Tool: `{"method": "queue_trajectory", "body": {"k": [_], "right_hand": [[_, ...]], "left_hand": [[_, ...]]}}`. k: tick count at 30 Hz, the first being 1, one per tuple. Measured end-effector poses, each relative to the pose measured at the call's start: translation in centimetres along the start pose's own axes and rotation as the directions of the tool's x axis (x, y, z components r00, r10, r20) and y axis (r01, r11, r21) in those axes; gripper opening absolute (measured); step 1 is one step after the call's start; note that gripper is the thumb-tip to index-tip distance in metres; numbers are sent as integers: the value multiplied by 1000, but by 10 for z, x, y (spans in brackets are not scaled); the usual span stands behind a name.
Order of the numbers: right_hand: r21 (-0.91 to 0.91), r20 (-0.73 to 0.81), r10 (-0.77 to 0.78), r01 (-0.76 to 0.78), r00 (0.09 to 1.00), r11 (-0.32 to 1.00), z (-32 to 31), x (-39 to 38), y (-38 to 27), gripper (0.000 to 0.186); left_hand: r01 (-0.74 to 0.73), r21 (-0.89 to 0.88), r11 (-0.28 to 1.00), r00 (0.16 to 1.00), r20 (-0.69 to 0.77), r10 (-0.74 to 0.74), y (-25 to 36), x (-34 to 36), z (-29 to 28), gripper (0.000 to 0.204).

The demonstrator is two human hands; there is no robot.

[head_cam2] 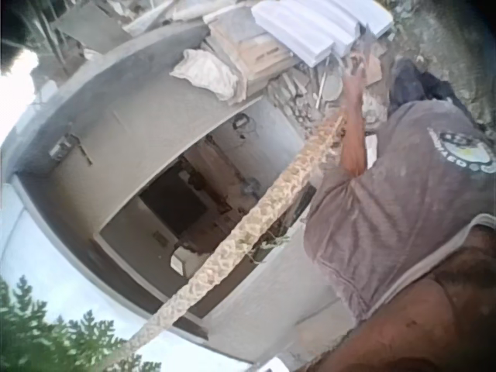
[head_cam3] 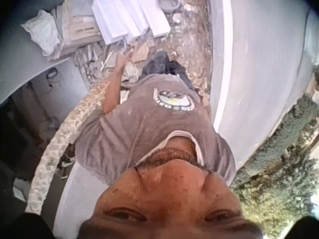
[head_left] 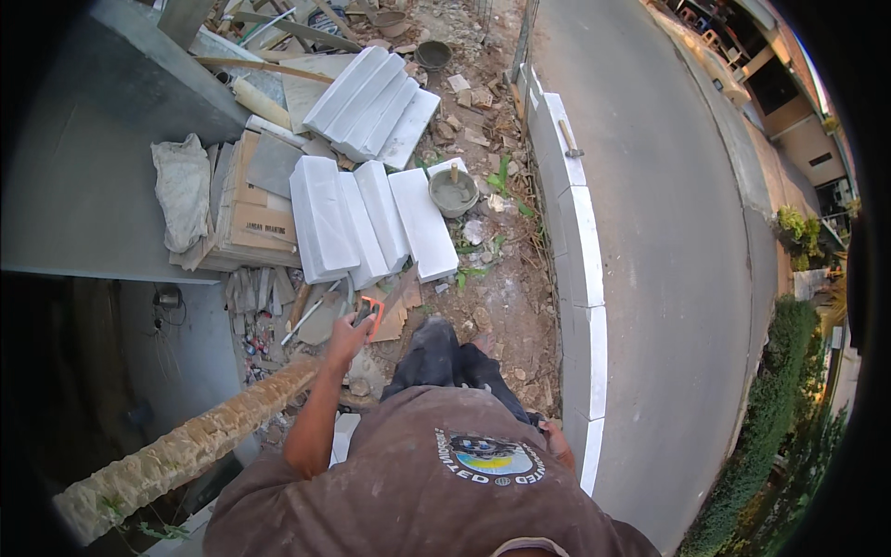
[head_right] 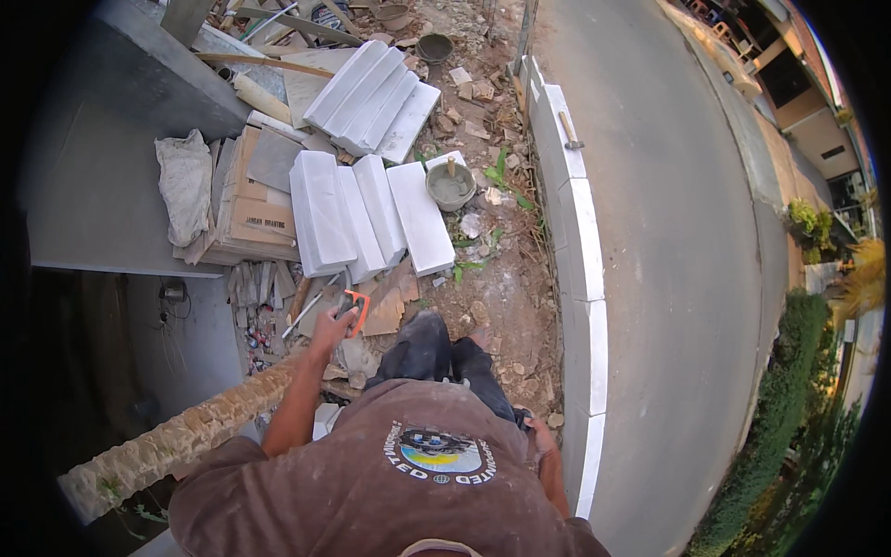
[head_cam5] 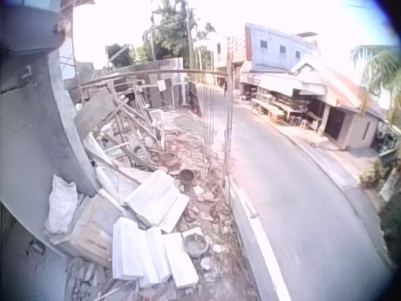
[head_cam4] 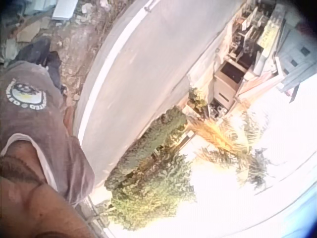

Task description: The person measures and cuts white styrofoam siding pieces using a tape measure and a hand saw. They apply adhesive from a bucket to the back of the cut pieces and install them onto a curved exterior wall, tapping them into place with a hammer.

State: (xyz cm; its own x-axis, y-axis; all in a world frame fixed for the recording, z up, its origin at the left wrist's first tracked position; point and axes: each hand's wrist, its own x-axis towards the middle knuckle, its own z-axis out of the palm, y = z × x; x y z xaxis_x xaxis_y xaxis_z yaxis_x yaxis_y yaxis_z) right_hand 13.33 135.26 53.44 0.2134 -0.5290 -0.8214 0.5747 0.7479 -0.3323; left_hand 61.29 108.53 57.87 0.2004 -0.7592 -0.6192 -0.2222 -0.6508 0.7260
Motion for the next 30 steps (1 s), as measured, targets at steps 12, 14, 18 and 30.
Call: {"method": "queue_trajectory", "body": {"k": [12, 14, 18, 30], "right_hand": [[-123, -309, -70, 34, 949, 992, 30, 123, -94, 41], [-136, -316, -109, 68, 943, 988, 23, 138, -91, 40], [-3, -360, -86, 91, 929, 996, 48, 155, -92, 37], [-225, -509, 108, -253, 854, 941, 49, 227, -155, 36]], "left_hand": [[60, -139, 989, 998, -5, -61, 12, 90, -5, 29], [70, -139, 988, 998, 19, -68, 19, 103, -10, 30], [31, -110, 993, 1000, 1, -32, 33, 141, -21, 34], [64, -144, 987, 989, -120, -82, 116, 249, 1, 48]]}}
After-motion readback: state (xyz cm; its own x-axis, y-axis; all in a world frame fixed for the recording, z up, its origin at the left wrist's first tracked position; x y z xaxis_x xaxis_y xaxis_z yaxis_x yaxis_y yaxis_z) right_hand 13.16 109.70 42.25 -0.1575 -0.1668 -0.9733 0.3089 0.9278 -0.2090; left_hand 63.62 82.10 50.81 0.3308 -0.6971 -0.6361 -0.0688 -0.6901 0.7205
